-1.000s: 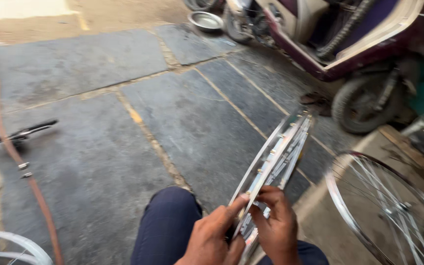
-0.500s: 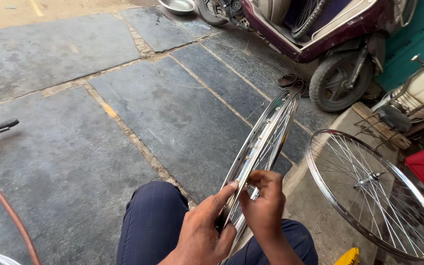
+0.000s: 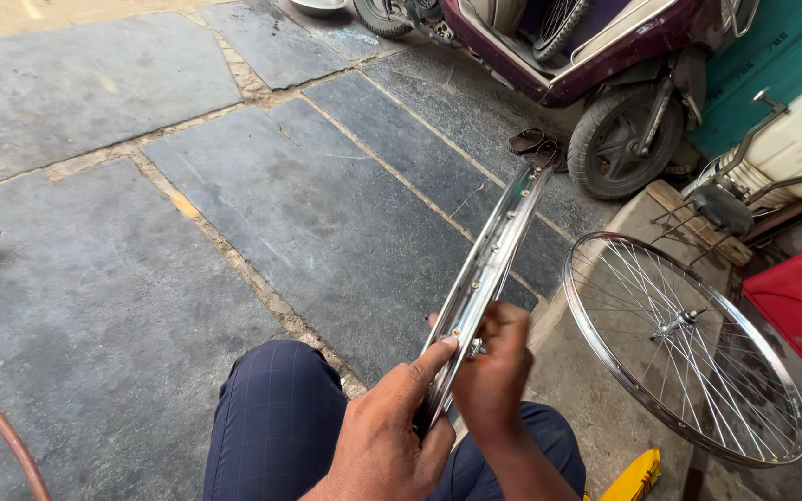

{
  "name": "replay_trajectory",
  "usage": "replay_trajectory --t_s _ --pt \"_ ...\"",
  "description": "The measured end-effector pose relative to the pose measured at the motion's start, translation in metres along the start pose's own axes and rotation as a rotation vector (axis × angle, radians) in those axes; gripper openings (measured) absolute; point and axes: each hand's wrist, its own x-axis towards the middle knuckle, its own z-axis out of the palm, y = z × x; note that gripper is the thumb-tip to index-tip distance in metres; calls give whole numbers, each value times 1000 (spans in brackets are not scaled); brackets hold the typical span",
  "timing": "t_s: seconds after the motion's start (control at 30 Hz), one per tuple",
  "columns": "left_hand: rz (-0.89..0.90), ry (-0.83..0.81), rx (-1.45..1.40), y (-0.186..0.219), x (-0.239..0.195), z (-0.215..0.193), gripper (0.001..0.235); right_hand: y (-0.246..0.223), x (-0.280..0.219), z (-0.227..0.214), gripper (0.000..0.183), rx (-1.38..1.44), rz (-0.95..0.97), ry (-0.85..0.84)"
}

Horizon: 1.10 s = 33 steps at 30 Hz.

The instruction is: The person is sitting on the ground and using a small metal tool to adjust the spokes of a bicycle rim. They systematically move around the rim, tightening or loosening individual spokes to true the wheel.

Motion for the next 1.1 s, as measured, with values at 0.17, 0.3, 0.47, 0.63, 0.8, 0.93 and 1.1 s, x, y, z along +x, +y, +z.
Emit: replay_trajectory --t_s 0.17,0.3,0.47,0.63,0.8,0.93,1.1 --pt "-38 22 -4 -3 -2 -3 75 -7 0 -4 33 -152 -22 -259" --pt "-44 1 -4 -7 -2 -6 77 -11 -10 -23 31 309 -90 -265" --pt "73 14 44 -7 -3 2 77 -1 -4 -9 30 162 -38 -45" --pt "88 21 40 -3 -6 1 73 -6 1 -3 34 -200 -57 -139" --pt "-53 5 19 -4 -2 -2 75 -12 -11 -29 47 134 -233 -296" --pt "-21 -32 37 -3 -4 2 78 2 -13 -39 26 239 -135 -286" --pt "102 -3 105 -2 -6 8 76 9 -6 -10 15 -122 47 24"
